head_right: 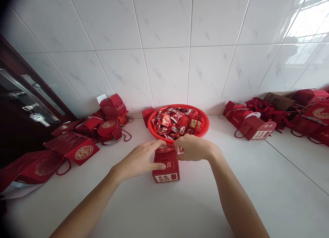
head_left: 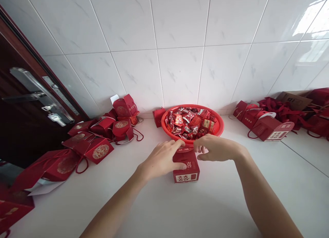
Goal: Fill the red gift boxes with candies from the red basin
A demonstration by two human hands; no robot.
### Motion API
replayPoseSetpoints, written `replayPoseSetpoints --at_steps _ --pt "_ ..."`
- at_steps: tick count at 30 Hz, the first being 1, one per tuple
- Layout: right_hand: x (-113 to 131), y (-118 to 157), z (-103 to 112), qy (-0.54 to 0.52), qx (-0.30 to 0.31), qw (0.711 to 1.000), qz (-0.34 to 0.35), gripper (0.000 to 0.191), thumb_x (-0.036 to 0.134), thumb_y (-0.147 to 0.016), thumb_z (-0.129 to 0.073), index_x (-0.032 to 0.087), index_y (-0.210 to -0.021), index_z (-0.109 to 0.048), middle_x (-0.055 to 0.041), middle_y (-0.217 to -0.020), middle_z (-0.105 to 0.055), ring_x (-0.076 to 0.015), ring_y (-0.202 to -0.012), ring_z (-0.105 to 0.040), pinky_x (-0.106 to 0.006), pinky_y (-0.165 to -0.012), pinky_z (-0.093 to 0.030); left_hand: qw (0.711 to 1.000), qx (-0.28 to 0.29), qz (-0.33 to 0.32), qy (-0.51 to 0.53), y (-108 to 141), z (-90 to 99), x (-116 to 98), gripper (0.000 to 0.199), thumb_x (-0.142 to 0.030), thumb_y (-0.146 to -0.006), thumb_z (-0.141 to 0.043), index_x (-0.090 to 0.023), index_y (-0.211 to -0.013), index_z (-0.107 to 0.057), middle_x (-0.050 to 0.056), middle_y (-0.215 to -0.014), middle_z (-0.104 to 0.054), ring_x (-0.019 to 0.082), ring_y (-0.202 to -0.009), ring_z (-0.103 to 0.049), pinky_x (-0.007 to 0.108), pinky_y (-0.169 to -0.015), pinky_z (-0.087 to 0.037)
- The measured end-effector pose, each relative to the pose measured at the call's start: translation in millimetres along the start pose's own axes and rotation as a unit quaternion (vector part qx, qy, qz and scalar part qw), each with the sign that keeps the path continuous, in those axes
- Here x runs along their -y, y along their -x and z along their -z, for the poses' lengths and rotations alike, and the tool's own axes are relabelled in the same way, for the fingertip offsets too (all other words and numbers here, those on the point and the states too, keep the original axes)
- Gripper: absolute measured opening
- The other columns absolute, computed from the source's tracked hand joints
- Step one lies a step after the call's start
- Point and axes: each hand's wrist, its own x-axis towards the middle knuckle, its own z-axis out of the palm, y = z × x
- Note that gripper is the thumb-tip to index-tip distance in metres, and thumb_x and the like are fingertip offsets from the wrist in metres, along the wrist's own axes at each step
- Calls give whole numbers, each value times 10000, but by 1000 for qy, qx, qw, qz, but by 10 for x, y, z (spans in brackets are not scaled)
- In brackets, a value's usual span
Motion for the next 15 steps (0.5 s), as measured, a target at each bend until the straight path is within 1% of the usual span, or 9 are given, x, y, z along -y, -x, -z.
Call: replayPoseSetpoints --at_steps 2,5,7,11,15 --pt "-3 -17 -25 -7 5 1000 -4 89 231 -853 -627 194 -919 -675 -75 -1000 -709 -241 -944 -634 -292 -674 -444 1000 15 10 -1 -5 -19 25 459 -537 -837 -684 -315 -1237 -642 63 -1213 -612 322 -1142 -582 405 -913 -469" --pt "14 -50 -68 -7 13 1000 -7 95 263 -845 -629 202 -915 -649 -74 -1007 -698 -239 -927 -624 -286 -644 -423 999 40 25 11 -17 -27 61 493 -615 -849 -633 -349 -1263 -671 79 -1226 -573 328 -1147 -580 401 -888 -486" --pt "41 -72 -88 3 20 1000 -14 113 268 -840 -621 205 -933 -636 -74 -982 -689 -242 -908 -621 -279 -616 -403 998 49 21 25 -32 -23 78 492 -603 -864 -616 -339 -1277 -667 80 -1224 -573 307 -1114 -601 390 -893 -488" --pt "109 -92 -97 24 28 999 -27 125 275 -840 -595 213 -946 -616 -67 -926 -664 -244 -863 -620 -272 -579 -366 998 54 21 32 -73 -32 99 401 -524 -884 -611 -295 -1205 -680 63 -1137 -620 254 -954 -648 362 -853 -497" --pt "161 -85 -110 42 23 998 -33 68 252 -846 -574 217 -901 -593 -51 -871 -643 -224 -786 -610 -272 -545 -327 998 37 35 21 -78 -86 98 352 -505 -869 -631 -302 -1154 -667 55 -1121 -614 254 -955 -645 355 -832 -495"
